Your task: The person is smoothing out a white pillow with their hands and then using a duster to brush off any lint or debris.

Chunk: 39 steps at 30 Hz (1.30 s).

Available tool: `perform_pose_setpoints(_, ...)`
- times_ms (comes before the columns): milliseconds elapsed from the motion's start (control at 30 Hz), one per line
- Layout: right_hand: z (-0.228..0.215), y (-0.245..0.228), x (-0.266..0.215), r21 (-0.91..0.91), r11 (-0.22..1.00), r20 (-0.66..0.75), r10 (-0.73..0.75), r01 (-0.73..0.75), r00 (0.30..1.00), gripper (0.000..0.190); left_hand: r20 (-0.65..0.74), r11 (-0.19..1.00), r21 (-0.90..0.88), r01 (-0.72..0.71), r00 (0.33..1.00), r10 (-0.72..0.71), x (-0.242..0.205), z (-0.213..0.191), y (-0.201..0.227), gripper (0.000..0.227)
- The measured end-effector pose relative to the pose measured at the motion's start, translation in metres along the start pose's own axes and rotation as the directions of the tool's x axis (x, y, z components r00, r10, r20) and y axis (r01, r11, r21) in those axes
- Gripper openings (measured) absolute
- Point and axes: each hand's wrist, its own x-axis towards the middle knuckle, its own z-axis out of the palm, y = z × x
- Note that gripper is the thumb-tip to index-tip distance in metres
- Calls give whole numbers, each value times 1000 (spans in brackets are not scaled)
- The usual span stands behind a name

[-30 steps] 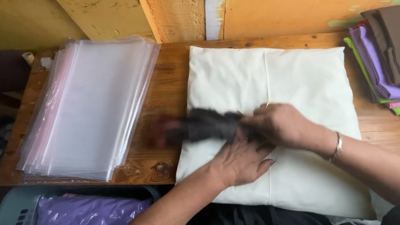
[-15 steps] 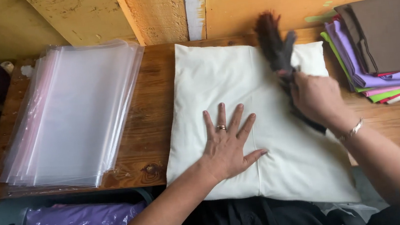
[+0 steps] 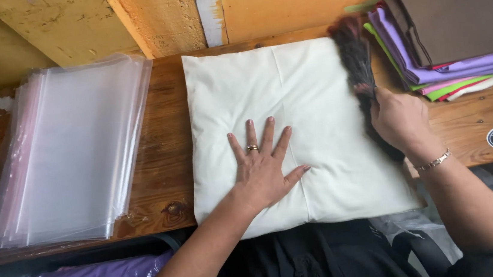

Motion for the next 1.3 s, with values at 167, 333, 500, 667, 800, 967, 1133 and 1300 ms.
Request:
perform_pose_setpoints(167,-66,-102,-109,122,939,-15,-323,323,946,34,-66,999,-16,29,997,-30,-1,-2,6,87)
perform_pose_setpoints(333,-61,-97,-105,128,876,62,-474,464,878,46,-10,996,1,94,996,-94,5,11,-1,87)
perform_pose_setpoints(500,-29,-8,-31,32,999,61,24,-26,998,31,-159,988,145,59,987,-36,15,31,-4,89)
perform_pose_setpoints(667,-61,-77,-96,57,990,-50,-126,129,991,36,-26,999,-22,48,999,-48,3,-6,8,86)
perform_pose_setpoints(800,-42,-121,-133,139,856,3,-503,498,864,58,60,989,-9,144,988,-144,38,51,-12,84)
perform_pose_setpoints(967,-36,-54,-57,41,992,122,-121,117,985,48,96,996,-41,82,992,-78,0,-17,-7,82)
perform_pose_setpoints(1133,-37,-44,-56,37,999,142,4,-9,990,55,106,989,-81,121,988,-112,43,-25,-13,77)
perform_pose_setpoints(1300,-40,-53,-68,134,991,100,-3,-10,995,53,-18,998,-13,-68,998,68,110,-21,4,73)
